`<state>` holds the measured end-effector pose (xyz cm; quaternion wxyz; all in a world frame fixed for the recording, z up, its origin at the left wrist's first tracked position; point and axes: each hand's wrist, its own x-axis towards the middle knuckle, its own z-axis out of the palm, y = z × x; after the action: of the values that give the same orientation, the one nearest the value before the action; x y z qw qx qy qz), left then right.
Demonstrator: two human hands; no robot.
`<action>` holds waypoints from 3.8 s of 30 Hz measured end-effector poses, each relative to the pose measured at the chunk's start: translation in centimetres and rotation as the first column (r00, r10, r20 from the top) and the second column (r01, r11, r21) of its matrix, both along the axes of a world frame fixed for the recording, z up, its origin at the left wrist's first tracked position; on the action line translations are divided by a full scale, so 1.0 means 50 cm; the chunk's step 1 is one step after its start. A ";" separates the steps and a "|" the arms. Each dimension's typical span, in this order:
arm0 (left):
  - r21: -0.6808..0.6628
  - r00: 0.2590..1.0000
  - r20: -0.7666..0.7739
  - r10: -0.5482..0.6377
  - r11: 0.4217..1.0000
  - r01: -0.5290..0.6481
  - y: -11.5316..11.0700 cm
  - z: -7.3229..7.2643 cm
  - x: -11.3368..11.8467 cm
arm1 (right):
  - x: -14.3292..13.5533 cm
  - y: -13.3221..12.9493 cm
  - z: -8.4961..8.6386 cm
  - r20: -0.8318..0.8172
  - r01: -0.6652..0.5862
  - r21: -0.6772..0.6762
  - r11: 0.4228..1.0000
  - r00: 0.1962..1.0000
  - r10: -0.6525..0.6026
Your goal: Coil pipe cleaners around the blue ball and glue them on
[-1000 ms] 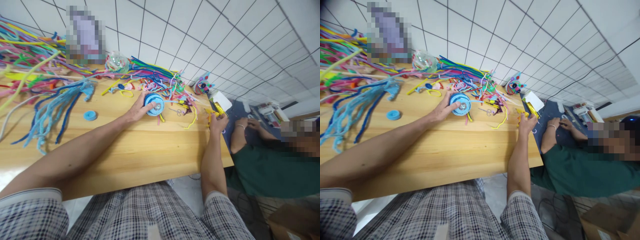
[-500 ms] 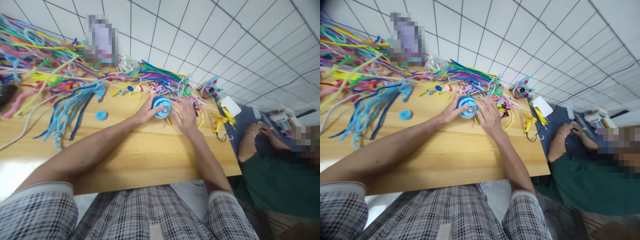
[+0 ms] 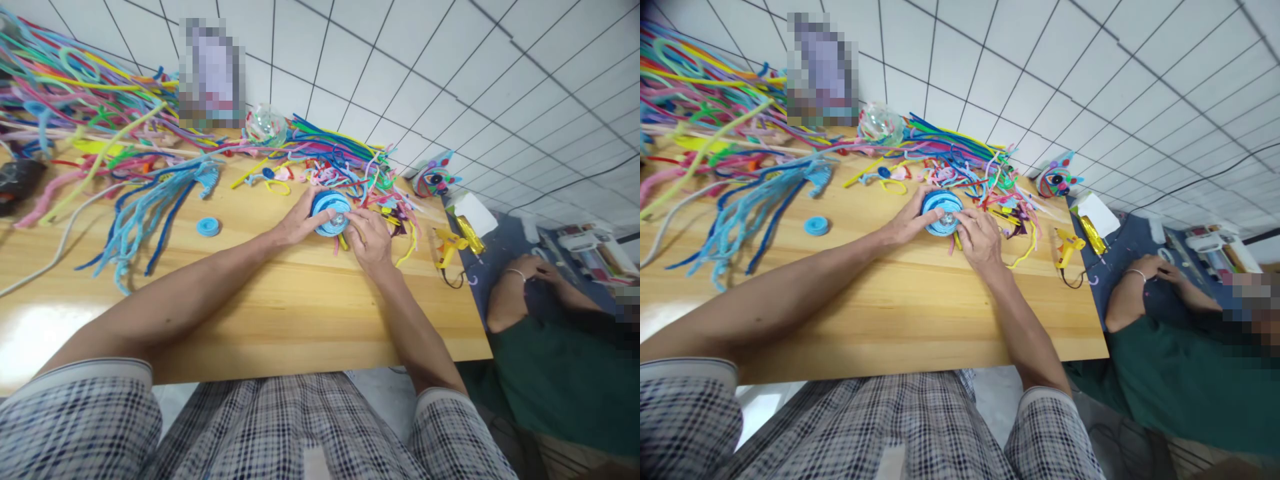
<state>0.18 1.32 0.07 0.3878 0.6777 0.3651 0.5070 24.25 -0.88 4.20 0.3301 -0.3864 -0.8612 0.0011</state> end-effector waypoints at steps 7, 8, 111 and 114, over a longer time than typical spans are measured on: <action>0.011 1.000 -0.013 -0.003 1.000 0.003 0.002 -0.003 -0.002 | -0.007 -0.004 -0.009 -0.010 0.005 0.090 0.996 1.000 -0.004; 0.010 1.000 -0.013 -0.004 1.000 0.004 0.002 -0.003 -0.001 | -0.008 -0.004 -0.011 -0.011 0.002 0.106 0.994 1.000 -0.001; 0.046 0.986 -0.161 -0.035 0.998 0.043 0.012 0.001 -0.022 | -0.037 -0.023 -0.042 -0.184 0.094 0.118 0.989 0.980 -0.071; 0.044 0.983 -0.170 -0.063 0.996 0.071 0.017 -0.002 -0.029 | -0.036 -0.021 -0.044 -0.180 0.099 0.103 0.990 0.980 -0.079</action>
<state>-1.26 2.17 -0.03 0.3555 0.7394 0.3608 0.4435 22.43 -1.94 2.02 0.4255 -0.4041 -0.8092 -0.0275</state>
